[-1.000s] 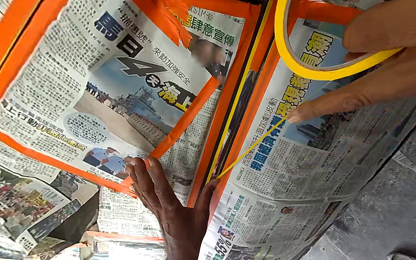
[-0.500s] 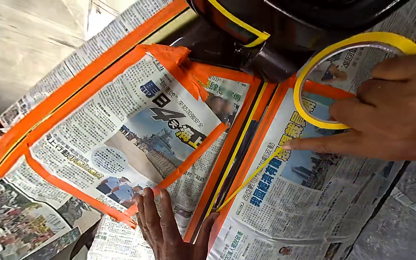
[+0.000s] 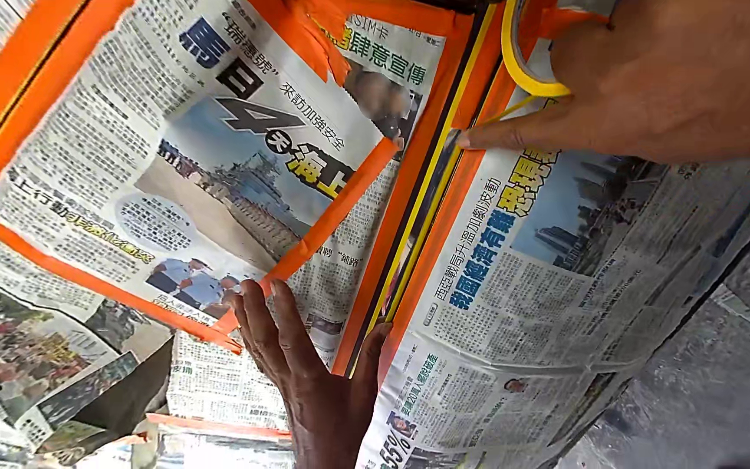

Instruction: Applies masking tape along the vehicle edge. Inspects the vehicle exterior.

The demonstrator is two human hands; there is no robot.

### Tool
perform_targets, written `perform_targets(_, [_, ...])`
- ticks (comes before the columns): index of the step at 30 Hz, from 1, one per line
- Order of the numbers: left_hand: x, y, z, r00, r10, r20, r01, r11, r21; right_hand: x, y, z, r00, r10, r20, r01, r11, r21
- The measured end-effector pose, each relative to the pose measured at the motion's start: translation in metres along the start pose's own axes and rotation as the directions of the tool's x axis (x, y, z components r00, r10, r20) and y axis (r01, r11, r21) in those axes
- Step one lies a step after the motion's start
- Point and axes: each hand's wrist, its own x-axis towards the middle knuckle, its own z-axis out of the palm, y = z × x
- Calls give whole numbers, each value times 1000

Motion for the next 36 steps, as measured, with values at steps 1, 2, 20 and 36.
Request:
perform_targets(1, [0, 1, 0, 1000, -1, -2, 1, 1000, 0, 1, 0, 0, 1000, 7, 3, -7, 1000, 11])
perform_targets(2, [0, 1, 0, 1000, -1, -5, 1, 1000, -1, 2, 0, 0, 1000, 14, 12, -14, 1000, 21])
perform_targets(20, [5, 1, 2, 1000, 22, -9, -22, 999, -25, 7, -3, 0, 985, 135, 107, -152, 973, 172])
perform_targets(36, [36, 13, 11, 997, 72, -32, -73, 997, -39, 3, 1, 2, 997, 55, 56, -57, 997, 50])
